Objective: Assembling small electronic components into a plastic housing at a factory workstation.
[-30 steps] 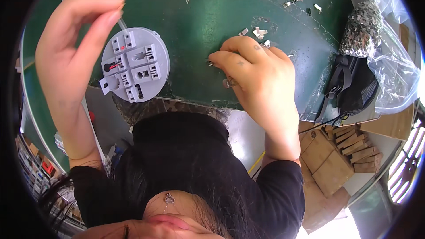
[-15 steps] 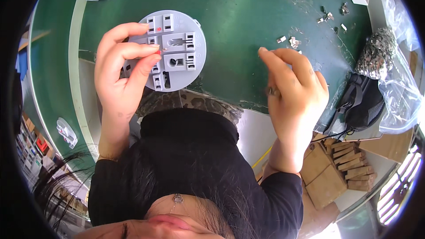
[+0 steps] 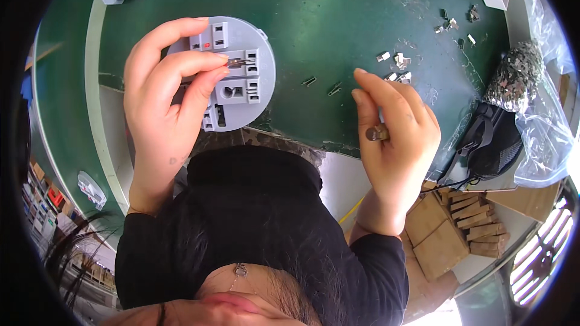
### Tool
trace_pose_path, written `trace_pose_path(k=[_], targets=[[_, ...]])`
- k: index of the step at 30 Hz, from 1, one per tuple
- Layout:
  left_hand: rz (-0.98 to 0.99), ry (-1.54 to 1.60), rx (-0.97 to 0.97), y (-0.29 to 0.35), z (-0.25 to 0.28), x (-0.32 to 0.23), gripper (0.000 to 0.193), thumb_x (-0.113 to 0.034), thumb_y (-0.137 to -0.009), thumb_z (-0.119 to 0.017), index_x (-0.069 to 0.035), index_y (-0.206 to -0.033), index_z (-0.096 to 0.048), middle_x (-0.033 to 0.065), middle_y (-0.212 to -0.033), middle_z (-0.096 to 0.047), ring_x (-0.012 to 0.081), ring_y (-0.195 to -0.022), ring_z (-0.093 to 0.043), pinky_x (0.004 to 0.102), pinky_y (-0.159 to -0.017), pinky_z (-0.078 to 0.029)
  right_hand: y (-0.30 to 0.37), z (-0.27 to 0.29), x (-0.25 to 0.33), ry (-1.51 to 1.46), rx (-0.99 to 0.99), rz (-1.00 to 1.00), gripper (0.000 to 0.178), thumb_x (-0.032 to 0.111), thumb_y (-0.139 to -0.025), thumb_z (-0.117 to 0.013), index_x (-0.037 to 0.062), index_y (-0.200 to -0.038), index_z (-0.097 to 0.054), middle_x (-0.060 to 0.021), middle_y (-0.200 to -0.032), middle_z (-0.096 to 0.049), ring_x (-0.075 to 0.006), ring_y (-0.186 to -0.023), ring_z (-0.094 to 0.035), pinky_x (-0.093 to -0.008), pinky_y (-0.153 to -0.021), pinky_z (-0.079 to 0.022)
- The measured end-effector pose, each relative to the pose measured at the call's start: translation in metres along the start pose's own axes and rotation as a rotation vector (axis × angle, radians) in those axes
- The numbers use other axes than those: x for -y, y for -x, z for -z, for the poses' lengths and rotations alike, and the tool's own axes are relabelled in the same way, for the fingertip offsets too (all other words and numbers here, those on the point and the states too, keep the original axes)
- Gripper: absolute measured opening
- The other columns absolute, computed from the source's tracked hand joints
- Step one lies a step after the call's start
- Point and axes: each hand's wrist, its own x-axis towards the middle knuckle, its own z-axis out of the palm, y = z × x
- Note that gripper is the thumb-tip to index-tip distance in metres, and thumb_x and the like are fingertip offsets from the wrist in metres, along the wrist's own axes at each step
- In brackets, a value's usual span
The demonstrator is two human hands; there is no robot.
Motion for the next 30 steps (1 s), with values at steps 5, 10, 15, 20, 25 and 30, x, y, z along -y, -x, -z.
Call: trace_pose_path(k=[5, 10, 15, 20, 25, 30], targets=[[-0.120, -0.265, 0.072, -0.003, 0.008, -0.007, 0.016, 0.007, -0.083, -0.074, -0.002, -0.096, -0.073, 0.0139, -0.122, -0.063, 0.0209, -0.101, -0.065, 0.0290, -0.078, -0.058, -0.005, -0.002, -0.005, -0.009, 0.075, 0.169, 0.024, 0.005, -0.077, -0.079, 0.0110, -0.100, -0.073, -0.0042, -0.086, -0.068, -0.0205, -0.066, -0.063, -0.0324, -0.059, -0.045], [0.008, 0.053, -0.007, 0.001, -0.003, 0.004, 0.017, 0.010, -0.081, -0.073, -0.002, -0.094, -0.071, 0.0144, -0.124, -0.061, 0.0205, -0.103, -0.065, 0.0288, -0.078, -0.058, -0.021, -0.010, 0.016, 0.127, 0.167, 0.335, 0.026, -0.008, -0.079, -0.073, 0.0066, -0.100, -0.073, -0.0081, -0.091, -0.069, -0.0179, -0.063, -0.059, -0.0273, -0.055, -0.039], [0.019, 0.168, 0.042, -0.001, -0.003, 0.011, 0.018, 0.011, -0.080, -0.073, -0.002, -0.093, -0.070, 0.0149, -0.125, -0.058, 0.0210, -0.104, -0.065, 0.0284, -0.078, -0.058, -0.020, -0.013, 0.023, -0.078, 0.101, 0.282, 0.028, -0.009, -0.078, -0.072, 0.0074, -0.100, -0.071, -0.0055, -0.094, -0.069, -0.0182, -0.063, -0.059, -0.0286, -0.058, -0.043], [-0.009, 0.177, 0.016, 0.001, -0.005, 0.009, 0.018, 0.012, -0.080, -0.072, -0.001, -0.092, -0.069, 0.0149, -0.125, -0.057, 0.0200, -0.102, -0.065, 0.0262, -0.076, -0.058, -0.020, -0.017, 0.027, -0.200, 0.064, 0.192, 0.029, -0.010, -0.077, -0.071, 0.0067, -0.100, -0.069, -0.0080, -0.094, -0.068, -0.0206, -0.062, -0.061, -0.0306, -0.056, -0.047], [-0.014, 0.078, 0.000, -0.002, -0.003, 0.003, 0.019, 0.012, -0.079, -0.073, -0.001, -0.092, -0.067, 0.0142, -0.124, -0.059, 0.0224, -0.101, -0.065, 0.0286, -0.078, -0.057, -0.022, -0.021, 0.033, -0.342, 0.029, 0.101, 0.031, -0.015, -0.076, -0.070, 0.0035, -0.101, -0.070, -0.0093, -0.091, -0.068, -0.0175, -0.062, -0.060, -0.0273, -0.056, -0.047], [0.033, 0.136, -0.025, -0.001, -0.003, 0.001, 0.021, 0.009, -0.076, -0.075, -0.003, -0.091, -0.067, 0.0124, -0.122, -0.062, 0.0286, -0.101, -0.064, 0.0373, -0.089, -0.053, -0.022, -0.023, 0.032, -0.264, -0.048, 0.226, 0.034, -0.016, -0.075, -0.071, 0.0038, -0.102, -0.071, -0.0086, -0.091, -0.068, -0.0161, -0.063, -0.061, -0.0270, -0.057, -0.047]])
